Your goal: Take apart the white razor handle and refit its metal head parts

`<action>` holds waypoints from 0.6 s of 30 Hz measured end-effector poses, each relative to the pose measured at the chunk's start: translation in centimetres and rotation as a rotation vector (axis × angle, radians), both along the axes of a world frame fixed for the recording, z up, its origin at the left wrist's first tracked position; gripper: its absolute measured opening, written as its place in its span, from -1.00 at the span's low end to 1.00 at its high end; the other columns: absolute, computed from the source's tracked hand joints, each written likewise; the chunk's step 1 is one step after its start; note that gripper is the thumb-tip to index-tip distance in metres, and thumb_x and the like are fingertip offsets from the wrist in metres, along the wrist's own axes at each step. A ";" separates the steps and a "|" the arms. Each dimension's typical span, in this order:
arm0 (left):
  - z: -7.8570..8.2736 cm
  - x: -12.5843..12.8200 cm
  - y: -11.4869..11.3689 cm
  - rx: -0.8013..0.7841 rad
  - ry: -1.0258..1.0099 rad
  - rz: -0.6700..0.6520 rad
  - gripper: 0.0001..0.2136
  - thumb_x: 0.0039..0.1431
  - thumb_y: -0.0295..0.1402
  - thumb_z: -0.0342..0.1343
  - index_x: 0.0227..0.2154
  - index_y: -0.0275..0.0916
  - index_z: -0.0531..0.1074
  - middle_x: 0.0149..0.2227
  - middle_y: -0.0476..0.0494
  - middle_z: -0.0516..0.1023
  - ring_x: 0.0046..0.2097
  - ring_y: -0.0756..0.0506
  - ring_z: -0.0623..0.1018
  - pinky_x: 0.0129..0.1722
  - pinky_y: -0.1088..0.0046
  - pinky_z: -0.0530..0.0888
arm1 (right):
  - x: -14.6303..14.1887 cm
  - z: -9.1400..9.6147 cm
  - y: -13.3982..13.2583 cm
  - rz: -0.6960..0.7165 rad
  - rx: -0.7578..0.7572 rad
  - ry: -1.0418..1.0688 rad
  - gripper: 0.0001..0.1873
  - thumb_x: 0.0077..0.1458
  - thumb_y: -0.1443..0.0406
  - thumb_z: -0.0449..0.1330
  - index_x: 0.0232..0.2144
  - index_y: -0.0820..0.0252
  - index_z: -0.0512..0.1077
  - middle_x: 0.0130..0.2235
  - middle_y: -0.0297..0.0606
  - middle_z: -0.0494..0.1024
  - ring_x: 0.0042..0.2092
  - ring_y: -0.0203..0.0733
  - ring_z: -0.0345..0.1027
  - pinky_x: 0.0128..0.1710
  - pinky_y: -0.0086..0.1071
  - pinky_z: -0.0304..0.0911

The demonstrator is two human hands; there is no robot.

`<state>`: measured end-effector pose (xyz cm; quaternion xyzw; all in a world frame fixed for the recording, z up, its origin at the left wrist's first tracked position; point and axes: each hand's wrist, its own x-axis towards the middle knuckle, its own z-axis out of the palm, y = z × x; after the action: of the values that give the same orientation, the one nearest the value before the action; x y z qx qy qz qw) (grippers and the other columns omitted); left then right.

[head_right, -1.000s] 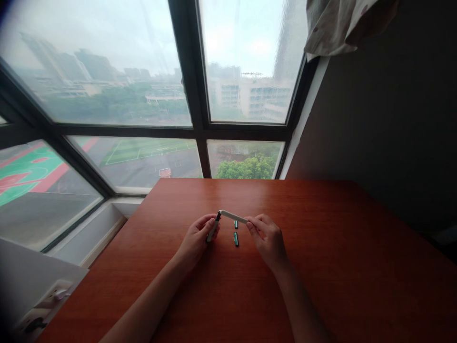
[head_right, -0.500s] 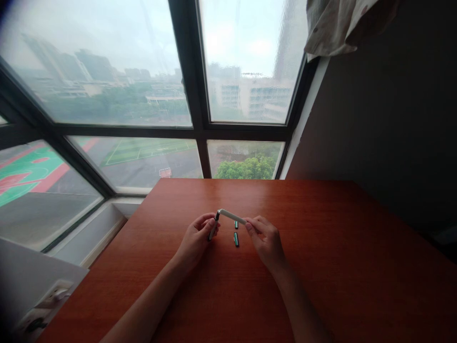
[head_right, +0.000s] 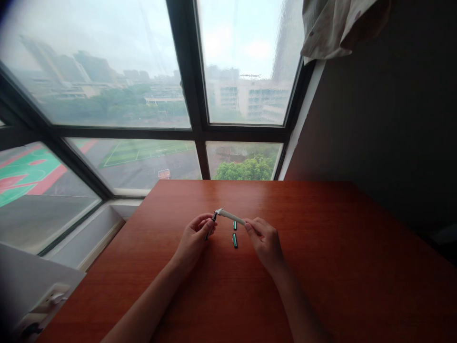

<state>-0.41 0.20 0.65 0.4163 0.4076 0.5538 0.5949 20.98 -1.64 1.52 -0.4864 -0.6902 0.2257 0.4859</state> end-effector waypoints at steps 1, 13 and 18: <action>0.0 0.0 0.0 0.002 0.002 0.001 -0.73 -0.01 -0.23 0.29 -0.27 -0.24 0.50 -0.41 -0.07 0.54 -0.37 0.00 0.44 -0.34 0.51 0.33 | 0.1 0.0 0.0 -0.014 0.000 -0.008 -0.71 0.23 0.19 0.05 -0.22 0.18 0.54 -0.39 -0.28 0.46 -0.36 -0.22 0.34 -0.38 -0.42 0.18; 0.2 0.0 0.0 0.054 0.039 -0.024 -0.76 -0.02 -0.27 0.29 -0.28 -0.25 0.51 -0.42 -0.07 0.53 -0.37 0.00 0.43 -0.34 0.51 0.32 | 0.2 0.1 -0.1 -0.002 0.000 0.007 -0.70 0.24 0.20 0.05 -0.22 0.20 0.54 -0.49 -0.35 0.32 -0.44 -0.27 0.24 -0.44 -0.43 0.10; 0.3 0.0 -0.1 0.054 0.049 -0.037 -0.77 0.00 -0.27 0.28 -0.27 -0.25 0.51 -0.41 -0.07 0.53 -0.37 0.01 0.42 -0.34 0.51 0.32 | 0.3 0.0 0.0 -0.042 0.010 -0.016 -0.69 0.24 0.20 0.04 -0.21 0.20 0.54 -0.50 -0.36 0.31 -0.45 -0.27 0.22 -0.45 -0.42 0.08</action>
<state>-0.40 0.07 0.91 0.4530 0.3993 0.5430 0.5836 21.29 -1.62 1.55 -0.5003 -0.6846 0.2083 0.4874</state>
